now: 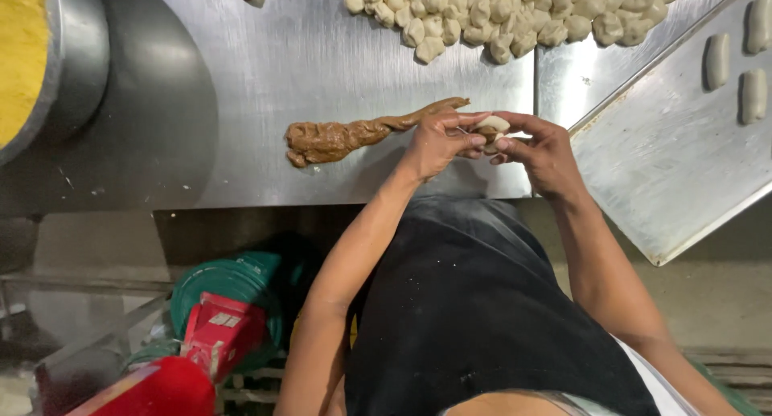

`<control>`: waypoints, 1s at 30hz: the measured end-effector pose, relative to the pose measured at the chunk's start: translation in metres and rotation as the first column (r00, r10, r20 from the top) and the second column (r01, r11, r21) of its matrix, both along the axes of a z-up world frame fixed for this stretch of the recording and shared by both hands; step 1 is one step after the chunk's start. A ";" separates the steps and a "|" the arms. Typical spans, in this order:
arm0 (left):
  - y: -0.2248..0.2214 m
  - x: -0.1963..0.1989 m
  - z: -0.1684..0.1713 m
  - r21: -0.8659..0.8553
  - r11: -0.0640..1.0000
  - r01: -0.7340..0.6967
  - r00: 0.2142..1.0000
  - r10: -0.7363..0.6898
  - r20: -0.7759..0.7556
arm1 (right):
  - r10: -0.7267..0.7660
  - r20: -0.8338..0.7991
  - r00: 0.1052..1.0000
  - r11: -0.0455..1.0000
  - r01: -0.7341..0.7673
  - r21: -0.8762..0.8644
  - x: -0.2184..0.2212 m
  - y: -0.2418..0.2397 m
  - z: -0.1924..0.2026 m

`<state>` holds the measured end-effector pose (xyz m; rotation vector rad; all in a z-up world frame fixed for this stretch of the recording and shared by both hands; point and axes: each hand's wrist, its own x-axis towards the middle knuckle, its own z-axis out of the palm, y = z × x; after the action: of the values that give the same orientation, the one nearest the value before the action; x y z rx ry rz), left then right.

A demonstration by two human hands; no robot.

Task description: Portioning dough, filling it with a brown paste, and rolling it into cylinders on a baking tray.

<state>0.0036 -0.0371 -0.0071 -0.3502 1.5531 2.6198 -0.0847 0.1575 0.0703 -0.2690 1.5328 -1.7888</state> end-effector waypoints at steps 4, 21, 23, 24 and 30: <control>0.007 -0.003 -0.003 -0.176 0.981 -0.084 0.994 0.095 0.060 | -0.096 -0.091 0.991 0.992 0.102 0.071 0.010 -0.010 -0.030; 0.048 -0.008 -0.079 -0.904 0.408 -0.131 0.920 0.390 0.043 | -0.174 -0.325 0.930 0.864 0.302 0.403 0.031 -0.005 -0.103; 0.045 0.002 -0.078 -0.920 0.340 -0.195 0.934 0.351 -0.069 | -0.203 -0.249 0.947 0.904 0.279 0.323 0.035 -0.002 -0.101; 0.046 0.004 -0.078 -0.914 0.288 -0.286 0.934 0.296 -0.199 | -0.229 -0.198 0.953 0.931 0.274 0.240 0.035 0.001 -0.099; 0.054 0.009 -0.044 -0.742 0.642 -0.193 0.895 0.426 0.136 | -0.104 -0.625 0.774 0.872 0.373 0.317 0.043 -0.001 -0.102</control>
<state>0.0130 0.0167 -0.0513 -1.1044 2.5086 1.8473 -0.0416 0.1569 -0.0322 -0.4561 2.4700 -1.5661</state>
